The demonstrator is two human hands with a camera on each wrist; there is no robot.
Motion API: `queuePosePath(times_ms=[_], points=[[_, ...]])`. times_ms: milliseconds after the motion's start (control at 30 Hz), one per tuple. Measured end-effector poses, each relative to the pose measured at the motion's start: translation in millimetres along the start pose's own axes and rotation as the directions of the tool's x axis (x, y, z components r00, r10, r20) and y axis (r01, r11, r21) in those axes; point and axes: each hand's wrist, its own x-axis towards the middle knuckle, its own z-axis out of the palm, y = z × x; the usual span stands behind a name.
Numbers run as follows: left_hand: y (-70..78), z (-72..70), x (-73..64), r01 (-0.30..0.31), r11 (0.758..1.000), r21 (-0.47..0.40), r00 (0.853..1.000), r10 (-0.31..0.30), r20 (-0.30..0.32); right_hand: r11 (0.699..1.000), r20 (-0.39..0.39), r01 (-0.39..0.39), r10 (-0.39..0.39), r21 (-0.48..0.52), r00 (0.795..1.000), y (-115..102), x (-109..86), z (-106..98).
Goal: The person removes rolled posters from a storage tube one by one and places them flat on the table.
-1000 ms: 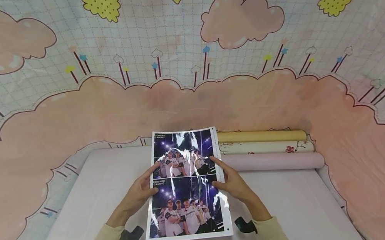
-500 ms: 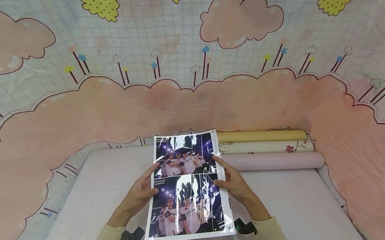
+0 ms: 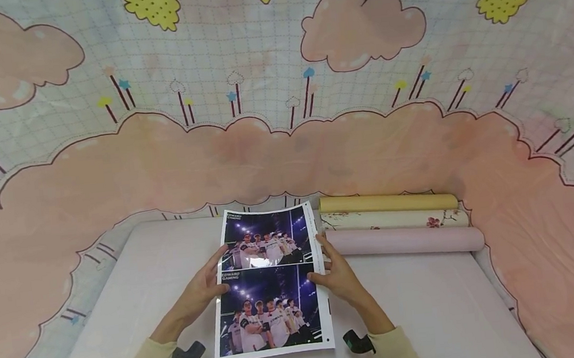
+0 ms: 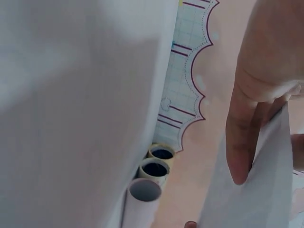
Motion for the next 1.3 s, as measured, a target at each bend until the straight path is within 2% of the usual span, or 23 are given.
queuePosePath(times_ms=[167, 300, 433, 633, 700, 867, 1067, 1200, 1300], points=[[-3.0, -7.5, -1.4, 0.028, 0.999, 0.031, 0.998, -0.026, -0.058, 0.999, -0.047, -0.034, 0.033, -0.008, 0.998, 4.5, 3.6, 13.8], [-1.4, -13.2, -5.8, 0.069, 0.995, 0.068, 0.991, -0.061, -0.117, 1.0, -0.079, -0.004, 0.004, -0.004, 0.997, 4.3, 7.6, 24.5], [-0.2, -21.1, -10.8, 0.121, 0.985, 0.121, 0.975, -0.095, -0.2, 1.0, -0.097, 0.016, -0.016, 0.001, 0.995, 4.3, 13.3, 35.2], [-1.8, -35.5, -15.8, 0.178, 0.961, 0.214, 0.95, -0.112, -0.291, 1.0, -0.087, 0.007, -0.006, 0.007, 0.996, 8.2, 22.9, 52.2], [-3.0, -40.8, -17.7, 0.195, 0.952, 0.236, 0.941, -0.113, -0.319, 1.0, -0.085, 0.018, -0.018, 0.003, 0.996, 8.8, 26.2, 57.8], [-6.5, -55.4, -23.7, 0.216, 0.933, 0.288, 0.93, -0.107, -0.352, 0.999, -0.064, 0.025, -0.026, -0.025, 0.998, 10.1, 35.8, 72.4], [-10.6, -75.7, -31.1, 0.274, 0.873, 0.404, 0.909, -0.097, -0.406, 0.998, -0.029, 0.043, -0.044, -0.036, 0.999, 16.1, 51.4, 90.6], [-12.8, -91.6, -34.8, 0.322, 0.831, 0.454, 0.894, -0.109, -0.435, 0.998, -0.019, 0.016, -0.017, -0.067, 1.0, 19.0, 61.7, 104.0], [-15.8, -105.7, -37.4, 0.343, 0.825, 0.449, 0.889, -0.131, -0.438, 0.996, -0.007, -0.017, 0.016, -0.083, 1.0, 19.9, 68.2, 114.7]])
